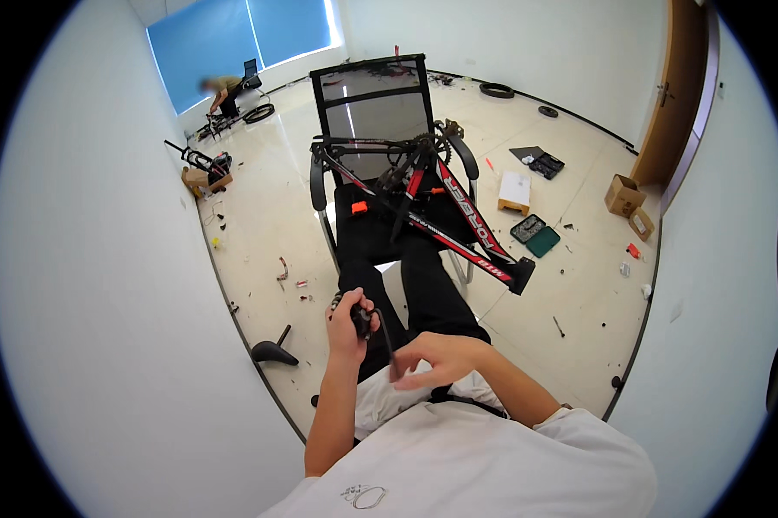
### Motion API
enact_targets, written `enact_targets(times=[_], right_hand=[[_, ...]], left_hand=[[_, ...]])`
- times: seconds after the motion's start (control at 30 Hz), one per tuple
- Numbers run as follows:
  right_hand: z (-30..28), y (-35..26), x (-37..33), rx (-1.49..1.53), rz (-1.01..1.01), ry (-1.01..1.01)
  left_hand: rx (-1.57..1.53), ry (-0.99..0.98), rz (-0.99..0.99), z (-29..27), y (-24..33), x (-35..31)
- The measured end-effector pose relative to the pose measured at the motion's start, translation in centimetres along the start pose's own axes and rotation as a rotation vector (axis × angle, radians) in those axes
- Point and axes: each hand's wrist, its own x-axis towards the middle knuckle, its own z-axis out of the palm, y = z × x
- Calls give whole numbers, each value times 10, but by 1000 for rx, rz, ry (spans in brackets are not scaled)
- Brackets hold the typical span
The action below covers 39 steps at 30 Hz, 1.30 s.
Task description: The person sits on a chair and repeatedly inserts and removes a small black cylindrical component from a larger black housing using both hands. The person manipulates the parts in their lap while a bicycle frame rests on the chair in front of them.
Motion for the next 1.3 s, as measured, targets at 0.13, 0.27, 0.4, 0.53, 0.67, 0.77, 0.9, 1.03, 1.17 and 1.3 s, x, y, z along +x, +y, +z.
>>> enact_targets(times=[0.13,0.27,0.4,0.53,0.67,0.77,0.9,1.03,1.17,1.3], right_hand=[[-18,-29,2,30,-302,157],[-64,-8,30,-283,-224,661],[-54,71,21,-37,406,85],[9,51,9,441,229,-280],[-12,-27,34,377,-166,-35],[-50,-22,51,120,-219,449],[-66,79,28,-183,244,397],[14,78,7,252,236,-189],[4,-31,24,123,-135,-267],[-53,-45,49,110,-319,292]], left_hand=[[96,-111,14,-14,-46,4],[292,-208,-46,32,-38,-31],[39,-152,-1,26,-24,-21],[76,52,161,6,-15,0],[234,181,197,-6,-49,-1],[247,-121,91,23,-47,-28],[180,-197,122,41,-24,-40],[213,-90,145,26,-13,-17],[424,10,220,5,-46,-14],[466,-221,217,21,-69,-33]])
